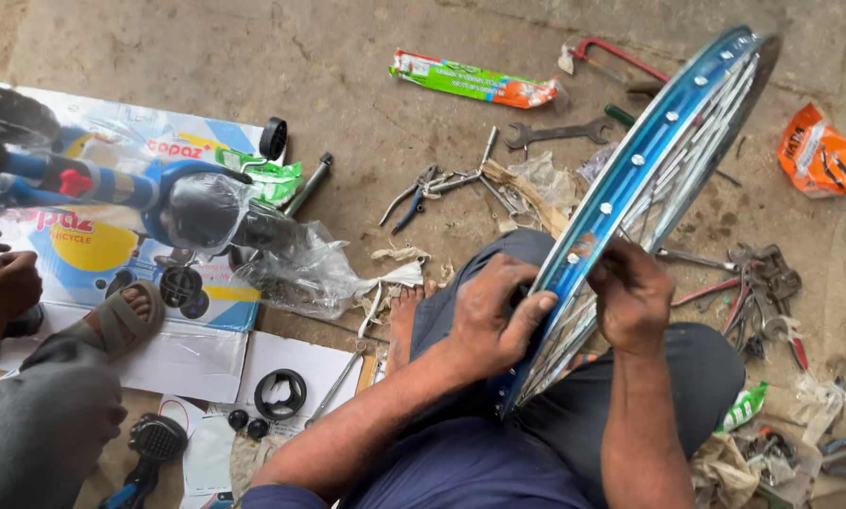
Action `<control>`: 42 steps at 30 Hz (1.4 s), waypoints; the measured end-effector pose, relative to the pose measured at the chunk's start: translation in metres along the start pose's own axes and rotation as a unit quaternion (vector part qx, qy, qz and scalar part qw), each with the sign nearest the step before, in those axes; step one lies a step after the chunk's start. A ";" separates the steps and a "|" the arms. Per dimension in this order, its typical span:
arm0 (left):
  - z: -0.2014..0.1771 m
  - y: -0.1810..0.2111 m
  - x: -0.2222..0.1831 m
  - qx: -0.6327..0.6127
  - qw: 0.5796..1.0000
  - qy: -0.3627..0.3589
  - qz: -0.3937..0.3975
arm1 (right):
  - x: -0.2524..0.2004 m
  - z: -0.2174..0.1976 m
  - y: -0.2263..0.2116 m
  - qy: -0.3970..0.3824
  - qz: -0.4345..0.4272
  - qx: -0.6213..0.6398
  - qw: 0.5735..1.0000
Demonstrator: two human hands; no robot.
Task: The person threads spokes into a bicycle wheel rim and hub by hand, and uses a screwdriver to tighten the spoke nipples through the rim holes.
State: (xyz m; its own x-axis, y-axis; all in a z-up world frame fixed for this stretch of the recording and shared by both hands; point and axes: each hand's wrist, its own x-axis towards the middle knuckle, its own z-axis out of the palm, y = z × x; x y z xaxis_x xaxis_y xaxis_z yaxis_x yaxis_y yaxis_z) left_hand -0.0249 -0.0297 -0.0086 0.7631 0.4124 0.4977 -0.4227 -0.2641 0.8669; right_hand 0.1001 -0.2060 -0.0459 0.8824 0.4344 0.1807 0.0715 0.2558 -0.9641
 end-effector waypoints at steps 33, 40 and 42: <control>0.003 -0.002 -0.048 0.082 0.996 0.014 -0.016 | 0.021 0.002 0.037 0.078 -0.084 -0.018 0.993; -0.009 -0.019 -0.011 -0.019 0.978 0.038 -0.204 | -0.015 0.061 -0.003 0.064 -0.351 -0.290 0.888; -0.010 -0.022 -0.013 -0.067 0.972 0.057 -0.217 | -0.020 0.068 -0.005 0.001 -0.305 -0.314 0.899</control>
State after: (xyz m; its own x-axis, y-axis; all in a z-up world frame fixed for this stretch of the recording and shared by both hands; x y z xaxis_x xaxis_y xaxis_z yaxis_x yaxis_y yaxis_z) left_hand -0.0299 -0.0207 -0.0335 0.8278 0.5556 0.0777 -0.1389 0.0688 0.9879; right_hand 0.0503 -0.1574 -0.0315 0.5906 0.3777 0.7131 0.7902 -0.0915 -0.6060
